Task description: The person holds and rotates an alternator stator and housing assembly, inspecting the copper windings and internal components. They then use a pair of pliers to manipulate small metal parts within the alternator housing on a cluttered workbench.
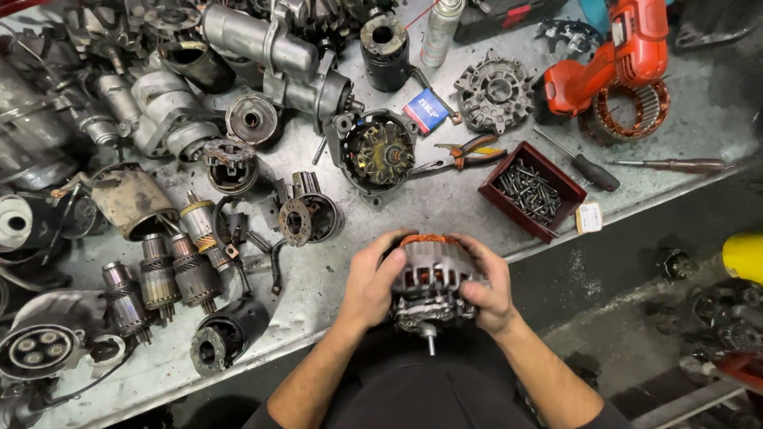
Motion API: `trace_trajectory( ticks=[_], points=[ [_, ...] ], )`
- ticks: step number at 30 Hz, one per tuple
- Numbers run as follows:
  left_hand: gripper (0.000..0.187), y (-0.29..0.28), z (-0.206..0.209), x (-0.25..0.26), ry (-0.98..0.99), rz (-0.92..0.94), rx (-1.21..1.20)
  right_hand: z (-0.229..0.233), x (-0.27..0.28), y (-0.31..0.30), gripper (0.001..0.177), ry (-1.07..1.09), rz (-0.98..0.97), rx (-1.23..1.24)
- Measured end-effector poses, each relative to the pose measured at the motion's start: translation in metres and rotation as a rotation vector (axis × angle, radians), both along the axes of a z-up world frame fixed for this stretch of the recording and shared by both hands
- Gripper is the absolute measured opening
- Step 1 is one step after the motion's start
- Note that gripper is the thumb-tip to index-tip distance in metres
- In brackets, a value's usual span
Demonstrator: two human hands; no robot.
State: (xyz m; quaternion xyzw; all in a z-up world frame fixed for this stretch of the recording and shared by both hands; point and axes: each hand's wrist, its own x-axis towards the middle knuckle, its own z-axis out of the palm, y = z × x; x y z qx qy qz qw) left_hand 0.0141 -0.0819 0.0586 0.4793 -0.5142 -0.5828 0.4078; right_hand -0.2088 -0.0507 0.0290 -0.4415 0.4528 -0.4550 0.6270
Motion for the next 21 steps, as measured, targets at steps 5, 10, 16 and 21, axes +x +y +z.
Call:
trace_trajectory(
  ticks=[5, 10, 16, 21],
  points=[
    [0.070, 0.011, -0.019, 0.004, 0.236, -0.030, 0.033, -0.001, 0.020, -0.001, 0.082, -0.628, -0.134, 0.289],
    [0.076, 0.033, -0.038, -0.029, 0.294, 0.139, -0.077, 0.005, 0.037, -0.005, 0.073, -0.714, -0.372, 0.499],
    [0.066, 0.028, -0.044, -0.041, 0.481, 0.495, 0.221, -0.022, 0.040, 0.017, 0.066, -0.681, -0.567, 0.579],
    [0.056, 0.034, -0.049, -0.020, 0.601, 0.536, 0.148, -0.066, -0.003, 0.040, 0.071, -0.687, -0.309, 0.499]
  ],
)
